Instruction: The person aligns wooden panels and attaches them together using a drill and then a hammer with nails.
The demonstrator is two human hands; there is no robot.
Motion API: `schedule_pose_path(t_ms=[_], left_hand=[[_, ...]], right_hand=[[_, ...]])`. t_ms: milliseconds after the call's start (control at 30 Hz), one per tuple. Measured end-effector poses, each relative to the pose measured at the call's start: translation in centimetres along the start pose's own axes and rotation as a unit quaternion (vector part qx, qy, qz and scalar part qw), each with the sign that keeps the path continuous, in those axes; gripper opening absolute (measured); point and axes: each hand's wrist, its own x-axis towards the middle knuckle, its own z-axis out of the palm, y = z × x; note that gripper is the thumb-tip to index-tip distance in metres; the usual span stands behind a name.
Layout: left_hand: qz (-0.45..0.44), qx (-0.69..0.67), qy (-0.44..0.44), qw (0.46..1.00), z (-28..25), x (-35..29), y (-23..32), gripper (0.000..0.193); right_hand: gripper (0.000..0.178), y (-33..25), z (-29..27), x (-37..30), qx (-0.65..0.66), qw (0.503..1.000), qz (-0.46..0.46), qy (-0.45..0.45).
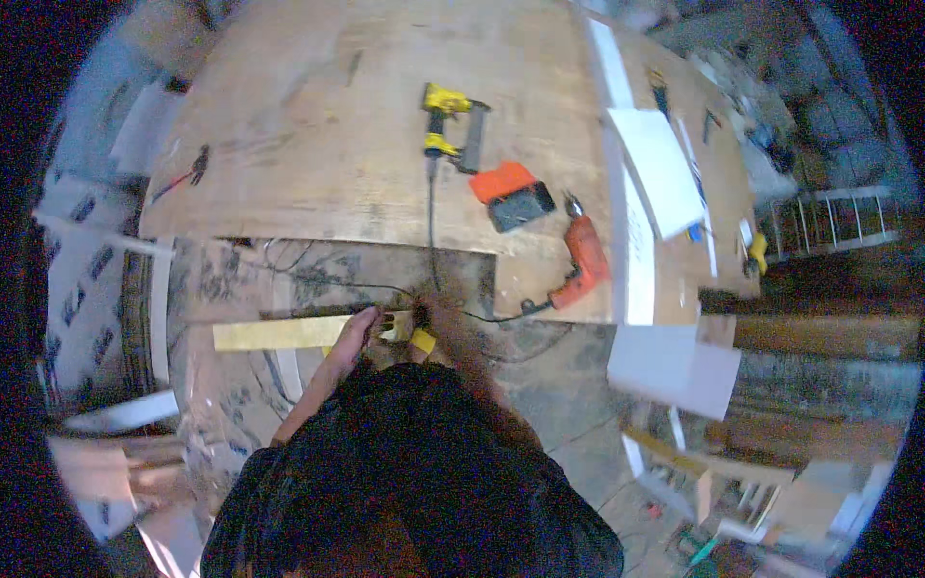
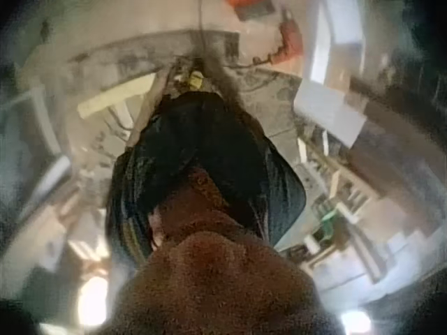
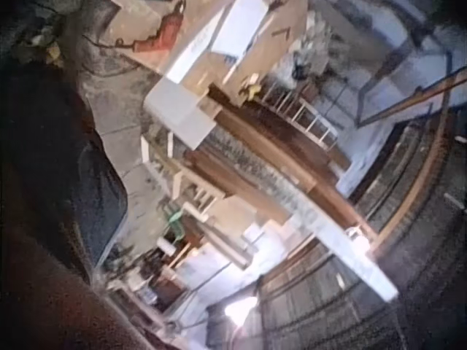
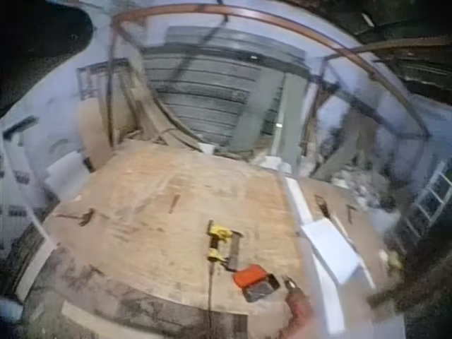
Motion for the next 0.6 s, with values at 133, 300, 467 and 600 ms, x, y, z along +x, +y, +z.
schedule_pose_path(t_ms=[133,300,467,600], left_hand=[[-0.028,-0.16,-0.034,0.986,0.4,3.2,-5.7,0.05],[0.008,-0.259,0.024,0.965,-4.9,3.0,-11.0,0.045],[0.206,0.291,0.02,0.934,-4.0,-2.6,-7.7,0.031],[0.045,-0.057,0.044,0.996,-14.0,-6.3,-9.8,0.027]], right_hand=[[0.042,-0.3,6.7,-2.5,0.105,0.994,0.005,-0.004],[0.049,-5.6,9.1,-5.8,-0.065,0.992,-0.089,-0.067],[0.047,-7.0,8.3,-6.7,0.012,0.989,-0.003,-0.15],[0.04,-5.2,12.8,-3.3,-0.023,0.977,-0.033,-0.211]])
